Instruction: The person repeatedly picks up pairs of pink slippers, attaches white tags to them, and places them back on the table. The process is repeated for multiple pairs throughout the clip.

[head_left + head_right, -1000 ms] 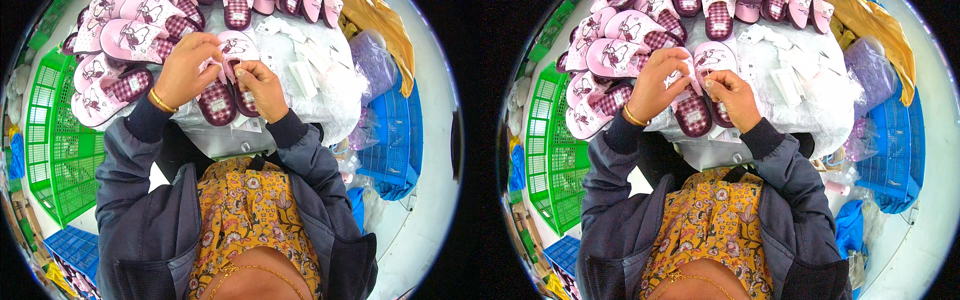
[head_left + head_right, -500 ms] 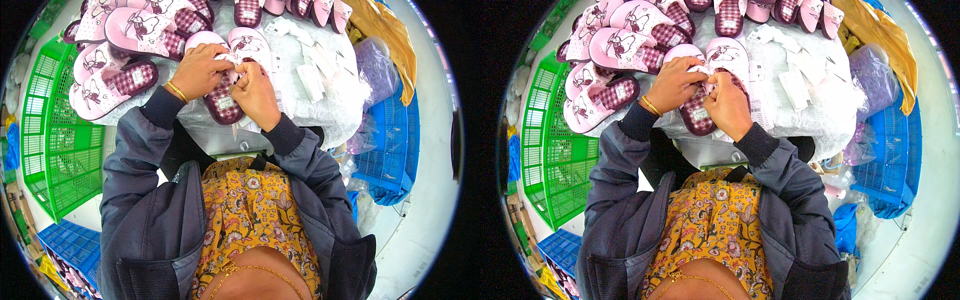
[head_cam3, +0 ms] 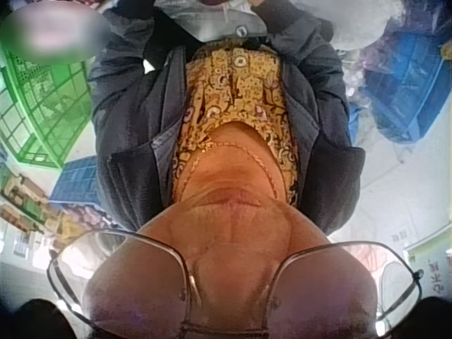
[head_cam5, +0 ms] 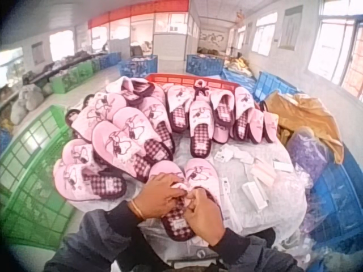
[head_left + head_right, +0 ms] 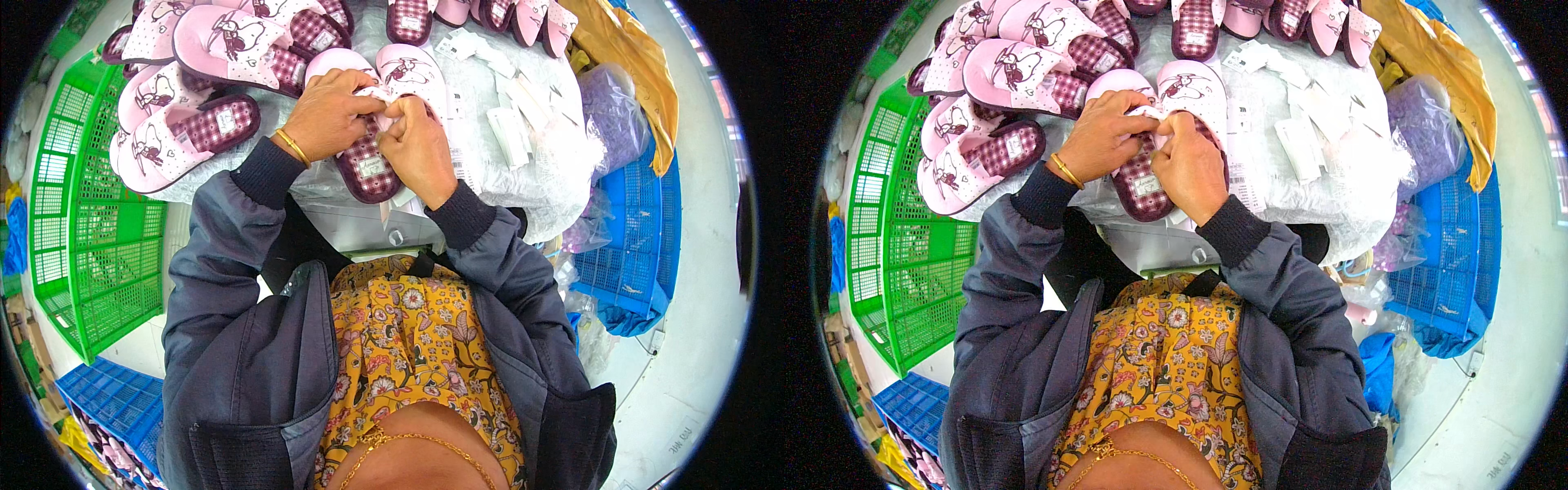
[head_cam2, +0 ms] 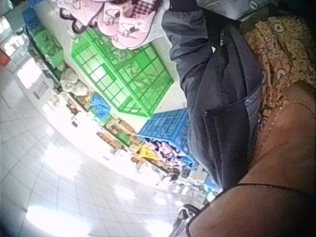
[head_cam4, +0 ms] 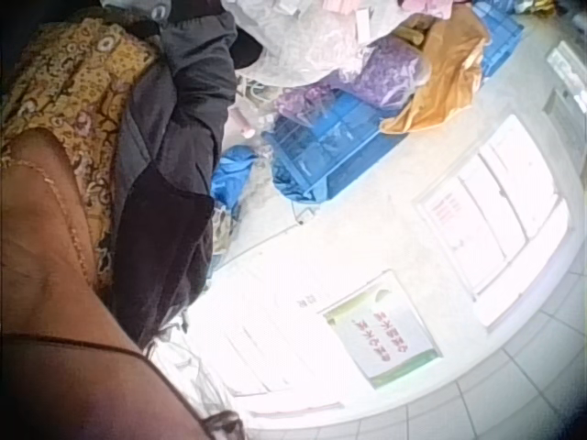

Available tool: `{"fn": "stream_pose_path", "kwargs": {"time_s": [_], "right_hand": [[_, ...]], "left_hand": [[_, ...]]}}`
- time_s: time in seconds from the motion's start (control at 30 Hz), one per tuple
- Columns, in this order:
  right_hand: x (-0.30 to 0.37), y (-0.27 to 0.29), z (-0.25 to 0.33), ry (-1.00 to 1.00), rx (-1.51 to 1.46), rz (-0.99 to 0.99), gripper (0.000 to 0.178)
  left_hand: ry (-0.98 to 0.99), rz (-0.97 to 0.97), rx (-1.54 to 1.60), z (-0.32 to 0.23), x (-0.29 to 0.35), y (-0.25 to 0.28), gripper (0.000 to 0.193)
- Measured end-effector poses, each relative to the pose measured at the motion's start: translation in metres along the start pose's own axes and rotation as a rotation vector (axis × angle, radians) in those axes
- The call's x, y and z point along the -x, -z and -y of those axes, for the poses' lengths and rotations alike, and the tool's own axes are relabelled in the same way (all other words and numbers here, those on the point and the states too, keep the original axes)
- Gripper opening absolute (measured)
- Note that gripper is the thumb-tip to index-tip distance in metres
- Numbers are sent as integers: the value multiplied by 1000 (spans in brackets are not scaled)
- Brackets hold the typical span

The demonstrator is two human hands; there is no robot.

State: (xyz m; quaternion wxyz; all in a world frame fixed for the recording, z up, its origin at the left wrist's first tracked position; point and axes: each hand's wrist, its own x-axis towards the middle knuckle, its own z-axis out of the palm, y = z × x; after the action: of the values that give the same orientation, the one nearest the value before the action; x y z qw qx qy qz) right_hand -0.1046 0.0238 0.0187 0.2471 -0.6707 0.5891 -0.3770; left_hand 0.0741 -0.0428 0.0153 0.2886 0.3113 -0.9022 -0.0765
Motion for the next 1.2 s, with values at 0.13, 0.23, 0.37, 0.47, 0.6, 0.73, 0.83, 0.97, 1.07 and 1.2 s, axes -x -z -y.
{"fn": "stream_pose_path", "kwargs": {"time_s": [0.13, 0.23, 0.37, 0.47, 0.6, 0.73, 0.83, 0.97, 1.07, 1.2], "right_hand": [[-2, -6, 5, -1, 48, -40, 28], [-1, -8, 4, 12, 94, -60, 27], [-1, -7, 4, 44, 93, -69, 26], [-2, -8, 1, 75, 98, -83, 25], [-1, 0, -3, 47, -35, -39, 25], [10, 17, 0, 103, -68, -16, 25], [42, 37, 6, 82, -117, 34, 26], [73, 49, 0, 440, 289, 11, 37], [85, 41, -2, 393, 351, -7, 42], [90, 29, -6, 420, 378, -137, 40]], "left_hand": [[-2, -43, 49, 5, 0, -6, 21], [-21, -14, 73, 6, -5, -7, 15], [-32, 65, 43, 10, -14, -7, 12], [-66, 133, -56, 12, -20, -8, 12], [-140, 240, -237, 4, -27, 0, 19], [-160, 185, -270, 3, -22, -4, 25], [-197, 45, -172, 9, -23, 0, 18], [36, -94, 96, 16, -21, 6, 9], [33, -102, 116, 7, -22, 8, 8], [61, -144, 135, 10, -19, 3, 10]]}}
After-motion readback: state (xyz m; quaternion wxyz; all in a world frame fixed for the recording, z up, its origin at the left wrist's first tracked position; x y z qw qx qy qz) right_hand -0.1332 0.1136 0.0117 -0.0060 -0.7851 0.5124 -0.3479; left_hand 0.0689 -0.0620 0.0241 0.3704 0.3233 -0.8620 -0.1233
